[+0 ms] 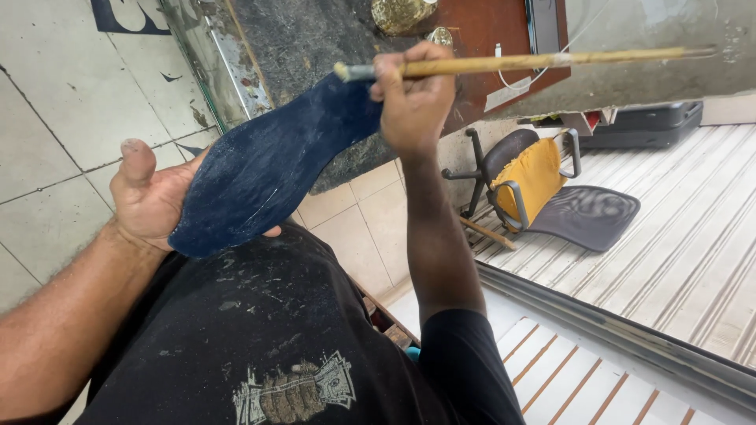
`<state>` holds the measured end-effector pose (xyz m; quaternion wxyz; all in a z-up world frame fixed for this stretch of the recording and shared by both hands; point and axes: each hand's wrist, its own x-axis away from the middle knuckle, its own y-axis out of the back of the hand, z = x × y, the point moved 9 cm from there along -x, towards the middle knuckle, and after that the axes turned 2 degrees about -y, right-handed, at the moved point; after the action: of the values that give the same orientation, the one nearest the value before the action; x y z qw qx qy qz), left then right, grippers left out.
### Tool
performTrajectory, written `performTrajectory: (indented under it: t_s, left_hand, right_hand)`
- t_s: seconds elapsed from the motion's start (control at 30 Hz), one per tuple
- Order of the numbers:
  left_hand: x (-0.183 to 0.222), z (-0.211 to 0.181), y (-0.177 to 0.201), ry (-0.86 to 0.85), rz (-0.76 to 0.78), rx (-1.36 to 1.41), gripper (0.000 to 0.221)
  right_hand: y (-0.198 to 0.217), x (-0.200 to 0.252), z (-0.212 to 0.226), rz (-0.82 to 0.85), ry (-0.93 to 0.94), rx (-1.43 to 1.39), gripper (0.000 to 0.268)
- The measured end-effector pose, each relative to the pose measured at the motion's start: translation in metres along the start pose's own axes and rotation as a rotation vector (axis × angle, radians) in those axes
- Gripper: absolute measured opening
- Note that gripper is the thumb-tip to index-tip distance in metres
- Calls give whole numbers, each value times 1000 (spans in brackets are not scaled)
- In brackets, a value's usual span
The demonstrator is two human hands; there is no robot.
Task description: Applying glue to a shoe sole using a brush at a repair bench
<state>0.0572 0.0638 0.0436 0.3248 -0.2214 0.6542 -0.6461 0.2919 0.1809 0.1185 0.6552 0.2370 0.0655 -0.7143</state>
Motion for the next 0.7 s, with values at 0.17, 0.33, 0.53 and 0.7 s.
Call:
performTrajectory:
  t_s: [0.17, 0.33, 0.53, 0.7]
  left_hand:
    - [-3, 0, -4, 27, 97, -26, 105]
    - [-2, -1, 3, 18, 69, -28, 102]
    - [-4, 1, -10, 66, 196, -70, 103]
    - [-4, 0, -4, 35, 100, -35, 103]
  right_hand:
    - [7, -15, 1, 72, -71, 18, 26]
    - [0, -18, 4, 285, -12, -19, 28]
    - [30, -10, -2, 277, -12, -62, 27]
    - [41, 5, -5, 216, 22, -33, 27]
